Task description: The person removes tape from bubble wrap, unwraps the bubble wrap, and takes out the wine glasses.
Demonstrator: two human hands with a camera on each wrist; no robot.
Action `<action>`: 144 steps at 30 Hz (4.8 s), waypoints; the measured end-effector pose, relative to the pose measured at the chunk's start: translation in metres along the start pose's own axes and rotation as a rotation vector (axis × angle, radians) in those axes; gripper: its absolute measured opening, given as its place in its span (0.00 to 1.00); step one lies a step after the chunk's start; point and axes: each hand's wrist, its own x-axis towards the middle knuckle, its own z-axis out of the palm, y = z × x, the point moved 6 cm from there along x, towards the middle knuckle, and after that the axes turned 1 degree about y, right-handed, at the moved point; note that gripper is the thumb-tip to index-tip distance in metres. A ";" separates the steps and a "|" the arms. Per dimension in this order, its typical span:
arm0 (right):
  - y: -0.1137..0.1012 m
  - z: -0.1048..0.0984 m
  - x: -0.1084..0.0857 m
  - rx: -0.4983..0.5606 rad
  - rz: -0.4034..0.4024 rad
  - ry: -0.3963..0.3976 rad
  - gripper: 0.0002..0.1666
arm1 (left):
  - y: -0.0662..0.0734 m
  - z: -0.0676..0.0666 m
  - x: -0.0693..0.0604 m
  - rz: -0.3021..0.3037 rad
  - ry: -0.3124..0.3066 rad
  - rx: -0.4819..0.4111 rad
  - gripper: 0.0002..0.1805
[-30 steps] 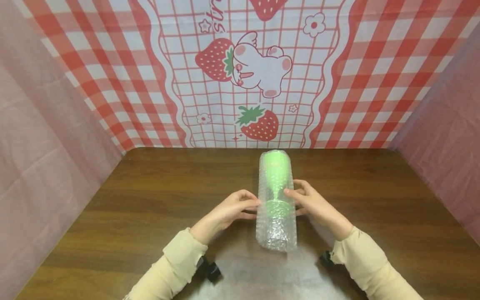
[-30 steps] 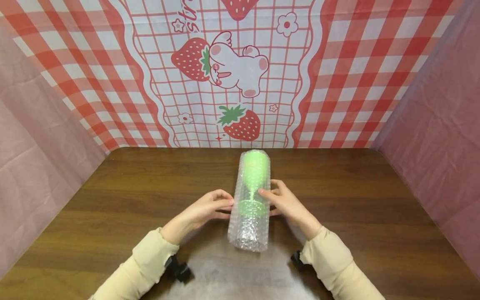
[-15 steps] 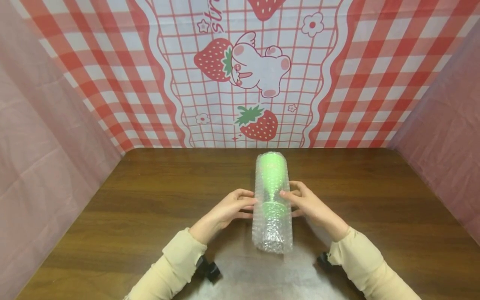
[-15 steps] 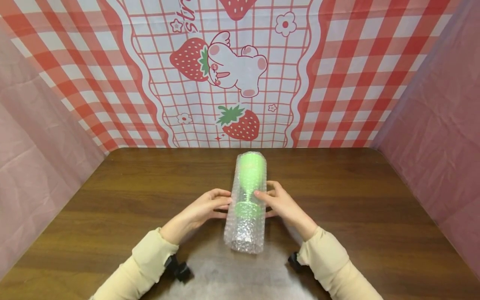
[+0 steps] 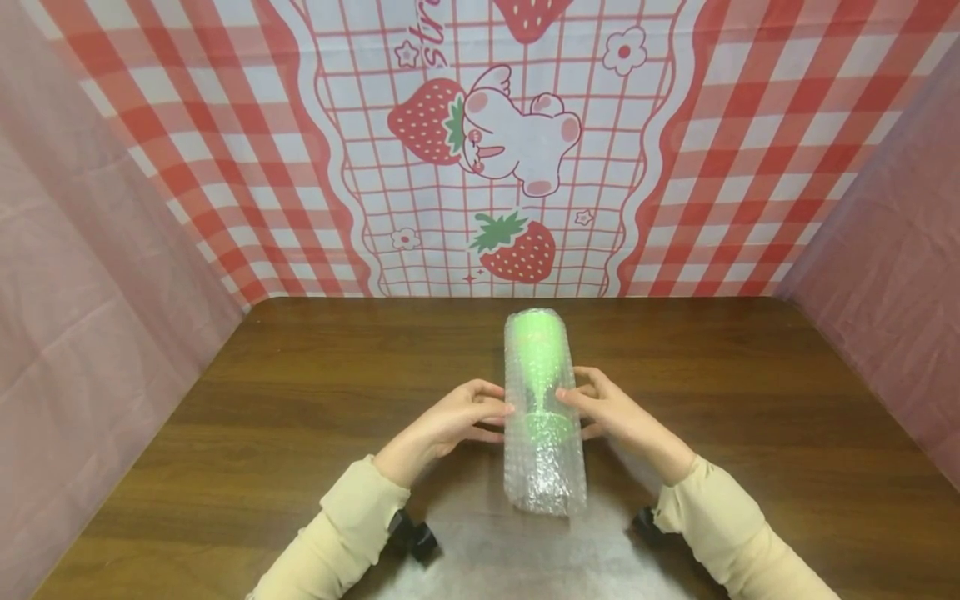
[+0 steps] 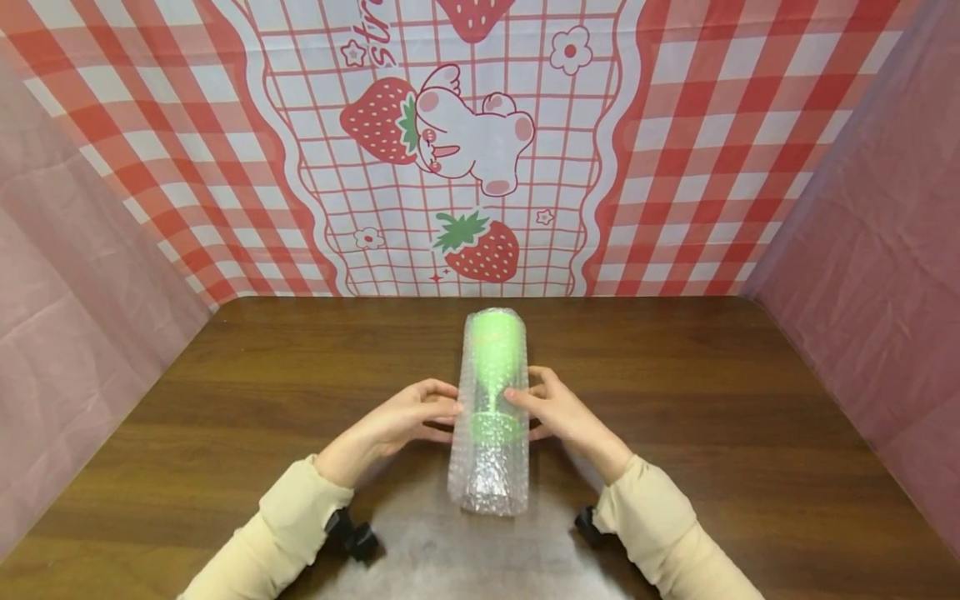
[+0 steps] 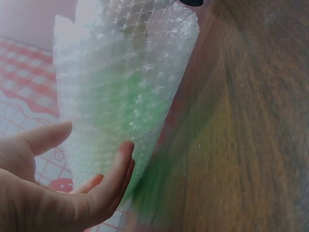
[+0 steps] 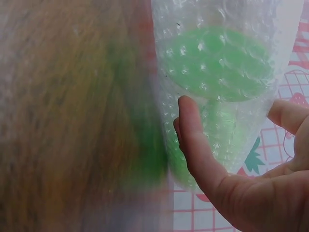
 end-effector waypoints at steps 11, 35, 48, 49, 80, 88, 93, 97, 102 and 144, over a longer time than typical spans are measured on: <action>0.002 0.001 -0.001 -0.003 0.017 -0.027 0.46 | 0.000 0.000 -0.002 -0.026 -0.017 -0.003 0.27; 0.008 -0.011 0.008 0.028 0.072 -0.022 0.46 | 0.027 -0.010 0.015 0.031 0.097 0.029 0.20; 0.005 -0.019 0.021 0.077 0.039 -0.019 0.47 | 0.047 -0.020 0.032 0.096 0.252 0.075 0.17; 0.004 -0.019 0.022 0.071 0.038 -0.016 0.48 | 0.049 -0.020 0.033 0.106 0.258 0.084 0.17; -0.006 -0.014 0.033 0.058 0.053 0.014 0.48 | 0.095 0.019 0.060 0.282 0.393 1.288 0.15; -0.008 -0.010 0.033 0.038 0.035 0.014 0.45 | 0.090 0.021 0.064 0.245 0.416 1.343 0.19; -0.008 -0.008 0.033 0.029 0.031 0.028 0.44 | 0.088 0.024 0.064 0.271 0.420 1.367 0.16; -0.007 -0.007 0.033 0.011 0.026 0.031 0.44 | 0.088 0.025 0.064 0.295 0.428 1.392 0.14; -0.009 -0.006 0.032 -0.028 0.021 0.037 0.45 | 0.087 0.028 0.066 0.290 0.412 1.454 0.11; -0.008 0.001 0.028 -0.082 0.042 0.061 0.53 | 0.083 0.007 0.063 0.334 0.316 1.064 0.07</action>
